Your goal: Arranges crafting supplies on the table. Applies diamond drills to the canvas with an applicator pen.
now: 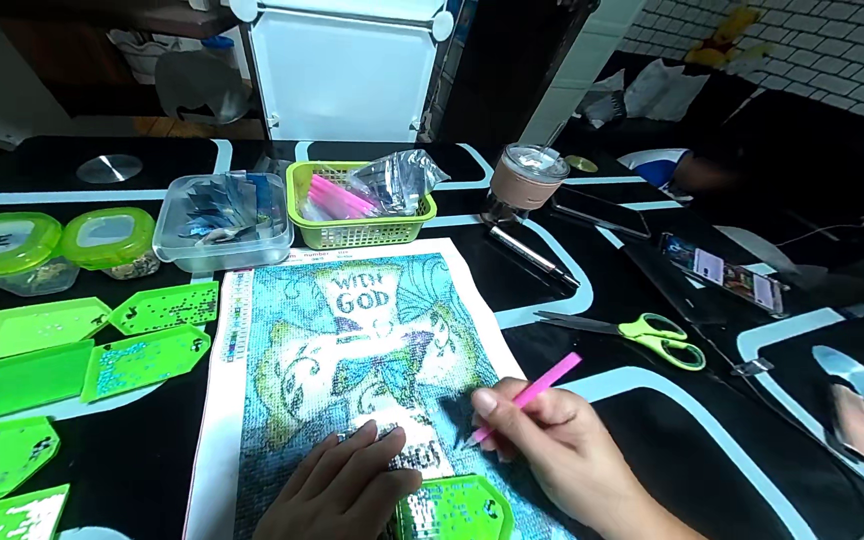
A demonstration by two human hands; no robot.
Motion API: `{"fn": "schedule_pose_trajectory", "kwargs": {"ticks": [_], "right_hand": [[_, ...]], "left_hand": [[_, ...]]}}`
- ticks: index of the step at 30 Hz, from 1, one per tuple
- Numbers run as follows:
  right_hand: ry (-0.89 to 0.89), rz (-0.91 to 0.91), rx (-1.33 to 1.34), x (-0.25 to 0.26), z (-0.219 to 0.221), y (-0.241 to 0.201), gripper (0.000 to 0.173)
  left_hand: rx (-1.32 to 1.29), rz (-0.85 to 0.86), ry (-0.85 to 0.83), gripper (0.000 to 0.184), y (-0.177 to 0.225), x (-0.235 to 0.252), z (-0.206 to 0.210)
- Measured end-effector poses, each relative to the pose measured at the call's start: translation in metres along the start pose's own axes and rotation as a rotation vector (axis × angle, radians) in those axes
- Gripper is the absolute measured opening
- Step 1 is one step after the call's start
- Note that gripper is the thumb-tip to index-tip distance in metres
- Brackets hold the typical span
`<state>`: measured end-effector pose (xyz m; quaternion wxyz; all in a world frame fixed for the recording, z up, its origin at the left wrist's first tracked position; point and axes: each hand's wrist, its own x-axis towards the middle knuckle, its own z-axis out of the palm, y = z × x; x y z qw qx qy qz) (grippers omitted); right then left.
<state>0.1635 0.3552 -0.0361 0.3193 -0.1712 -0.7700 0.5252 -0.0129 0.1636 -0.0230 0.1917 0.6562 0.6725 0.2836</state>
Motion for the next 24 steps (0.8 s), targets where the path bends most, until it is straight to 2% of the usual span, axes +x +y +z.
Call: {"fn": "schedule_pose_trajectory", "kwargs": {"ticks": [4,9,16,21,24], "right_hand": [[0.112,0.126,0.157,0.006,-0.003,-0.004,0.027],[0.118,0.123,0.158,0.008,-0.007,0.002,0.023],[0.044,0.089,0.216,0.003,-0.013,0.003,0.021],[-0.116,0.106,0.201,-0.004,-0.018,0.002,0.022],[-0.063,0.071,0.160,-0.008,-0.018,0.001,0.020]], "left_hand": [[-0.003,-0.009,-0.013,0.044,0.001,0.000,-0.001],[-0.005,0.001,-0.013,0.044,0.000,0.000,-0.002],[0.014,0.042,-0.010,0.044,0.000,-0.002,-0.001],[-0.026,0.099,-0.019,0.043,0.001,-0.003,0.002],[-0.023,0.088,-0.038,0.044,0.002,-0.003,0.003]]}}
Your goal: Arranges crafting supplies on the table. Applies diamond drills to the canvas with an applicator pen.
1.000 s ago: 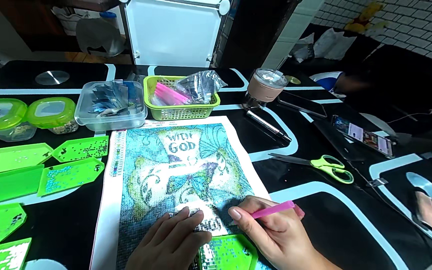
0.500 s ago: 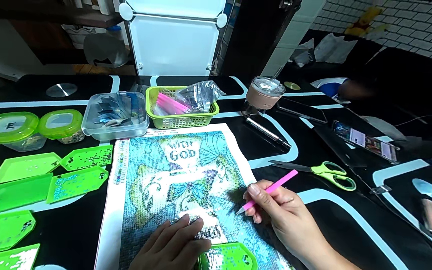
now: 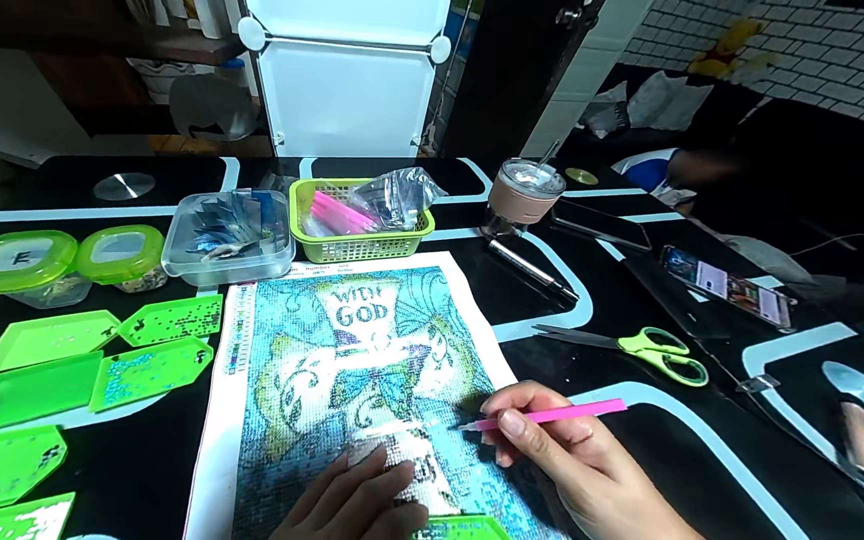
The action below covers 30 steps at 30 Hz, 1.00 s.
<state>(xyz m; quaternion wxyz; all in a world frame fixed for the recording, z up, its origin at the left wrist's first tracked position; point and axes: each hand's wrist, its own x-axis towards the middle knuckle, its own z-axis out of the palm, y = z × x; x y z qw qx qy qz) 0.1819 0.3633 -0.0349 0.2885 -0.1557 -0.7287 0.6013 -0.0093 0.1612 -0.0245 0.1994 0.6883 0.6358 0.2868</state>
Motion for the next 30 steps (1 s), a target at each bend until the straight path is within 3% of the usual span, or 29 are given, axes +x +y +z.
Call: {"fn": "schedule_pose_trajectory", "kwargs": {"ticks": [5,10,15,30], "right_hand": [[0.155,0.008,0.019,-0.006,0.006,-0.011,0.011],[0.016,0.029,-0.053,-0.018,0.024,-0.026,0.020],[-0.124,-0.119,-0.283,-0.020,0.043,-0.025,0.031],[-0.168,-0.169,-0.333,-0.018,0.046,-0.016,0.031]], "left_hand": [[-0.004,-0.009,0.012,0.044,0.000,-0.001,0.001],[0.013,-0.017,0.025,0.042,0.001,-0.001,0.003],[0.015,-0.019,0.048,0.040,0.000,-0.001,0.005],[0.025,0.000,0.095,0.036,-0.002,-0.001,0.010]]}}
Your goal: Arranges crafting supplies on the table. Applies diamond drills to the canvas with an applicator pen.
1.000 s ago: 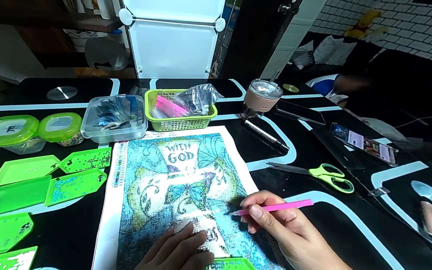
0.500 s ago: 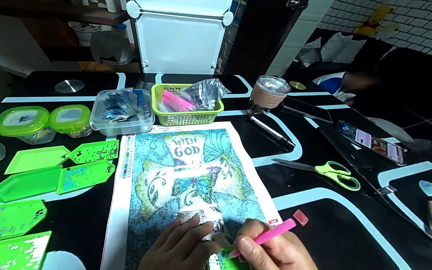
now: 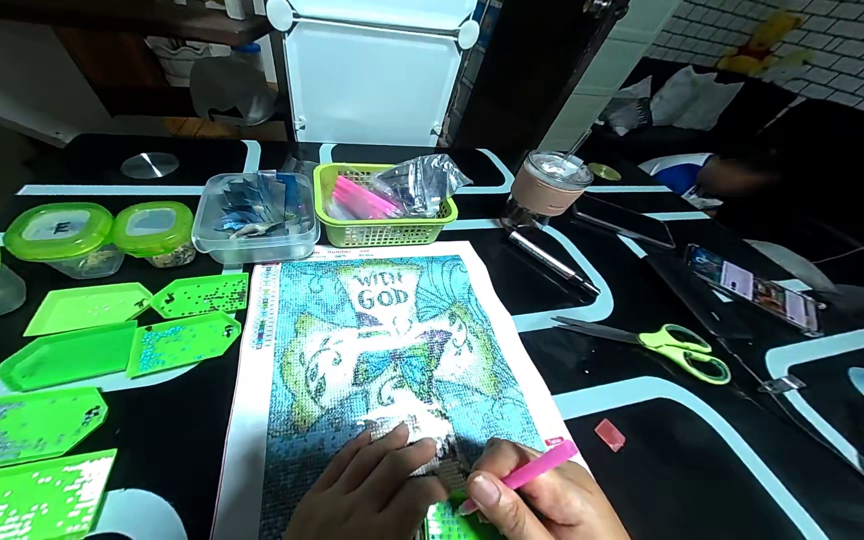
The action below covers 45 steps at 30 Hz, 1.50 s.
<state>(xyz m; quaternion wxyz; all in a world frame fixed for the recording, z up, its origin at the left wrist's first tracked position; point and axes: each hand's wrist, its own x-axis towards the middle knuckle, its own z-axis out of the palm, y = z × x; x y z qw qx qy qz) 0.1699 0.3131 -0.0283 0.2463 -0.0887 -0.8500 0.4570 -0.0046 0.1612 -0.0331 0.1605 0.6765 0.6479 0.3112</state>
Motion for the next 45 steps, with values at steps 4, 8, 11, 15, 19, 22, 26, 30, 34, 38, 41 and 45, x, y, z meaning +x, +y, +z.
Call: {"fn": "schedule_pose_trajectory", "kwargs": {"ticks": [4,8,11,15,19,22,26,30,34,38,41,45], "right_hand": [[0.072,0.110,0.159,0.001,-0.004,-0.003,0.027],[0.261,0.234,0.333,0.015,-0.020,0.010,0.024],[0.324,0.206,0.268,0.027,-0.029,0.028,0.027],[0.289,0.111,0.193,0.031,-0.024,0.041,0.027],[0.314,0.065,0.178,0.031,-0.020,0.045,0.026],[0.331,0.080,0.156,0.032,-0.022,0.048,0.026],[0.328,0.095,0.150,0.034,-0.022,0.049,0.026],[0.322,0.099,0.155,0.035,-0.021,0.049,0.026],[0.315,0.091,0.168,0.034,-0.019,0.050,0.026],[0.308,0.082,0.159,0.034,-0.018,0.050,0.026],[0.305,0.075,0.161,0.034,-0.018,0.050,0.026],[0.335,0.090,0.148,0.035,-0.019,0.049,0.027]], "left_hand": [[-0.009,-0.003,-0.012,0.038,0.000,0.000,-0.001],[-0.014,-0.010,-0.035,0.039,0.001,0.001,-0.004],[-0.011,-0.014,-0.055,0.040,0.002,0.002,-0.005],[-0.008,-0.016,-0.066,0.040,0.001,0.002,-0.005],[-0.018,-0.019,-0.078,0.041,0.001,0.003,-0.006],[-0.017,-0.022,-0.092,0.042,0.002,0.003,-0.007],[-0.020,-0.022,-0.093,0.043,0.002,0.003,-0.007],[-0.020,-0.023,-0.086,0.043,0.001,0.003,-0.006],[-0.017,-0.019,-0.092,0.043,0.001,0.003,-0.007],[-0.016,-0.020,-0.085,0.043,0.001,0.003,-0.007],[-0.020,-0.020,-0.094,0.043,0.001,0.003,-0.008],[-0.019,-0.025,-0.101,0.044,0.001,0.003,-0.008]]}}
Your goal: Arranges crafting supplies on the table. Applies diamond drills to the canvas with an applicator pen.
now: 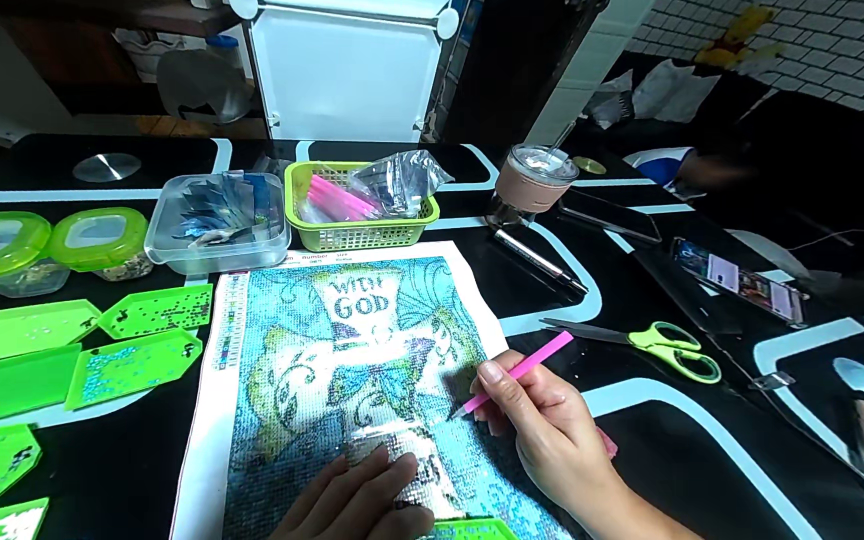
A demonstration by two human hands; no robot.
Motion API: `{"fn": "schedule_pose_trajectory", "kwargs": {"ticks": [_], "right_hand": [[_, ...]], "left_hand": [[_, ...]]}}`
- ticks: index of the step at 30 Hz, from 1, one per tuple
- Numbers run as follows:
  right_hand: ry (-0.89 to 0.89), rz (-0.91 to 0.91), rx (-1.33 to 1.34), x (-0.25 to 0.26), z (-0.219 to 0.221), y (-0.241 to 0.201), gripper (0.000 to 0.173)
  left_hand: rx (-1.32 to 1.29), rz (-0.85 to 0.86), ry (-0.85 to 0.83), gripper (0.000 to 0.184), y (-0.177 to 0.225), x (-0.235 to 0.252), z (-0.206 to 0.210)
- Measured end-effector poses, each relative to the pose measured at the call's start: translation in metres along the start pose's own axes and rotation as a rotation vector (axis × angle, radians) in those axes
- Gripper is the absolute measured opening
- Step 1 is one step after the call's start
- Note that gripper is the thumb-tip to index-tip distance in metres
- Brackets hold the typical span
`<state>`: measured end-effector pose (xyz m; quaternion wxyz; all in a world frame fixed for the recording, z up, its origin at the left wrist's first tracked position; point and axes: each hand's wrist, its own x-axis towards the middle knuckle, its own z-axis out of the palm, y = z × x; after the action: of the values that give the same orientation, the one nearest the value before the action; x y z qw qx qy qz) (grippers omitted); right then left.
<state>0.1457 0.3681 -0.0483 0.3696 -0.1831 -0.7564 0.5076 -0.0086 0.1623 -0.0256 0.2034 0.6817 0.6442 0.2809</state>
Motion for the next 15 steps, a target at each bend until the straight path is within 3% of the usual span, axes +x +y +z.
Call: {"fn": "schedule_pose_trajectory", "kwargs": {"ticks": [15], "right_hand": [[0.009,-0.013,-0.027,-0.0026,-0.0002,-0.0004,0.027]], "left_hand": [[0.000,-0.001,-0.006,0.044,0.0004,0.0001,-0.0006]]}}
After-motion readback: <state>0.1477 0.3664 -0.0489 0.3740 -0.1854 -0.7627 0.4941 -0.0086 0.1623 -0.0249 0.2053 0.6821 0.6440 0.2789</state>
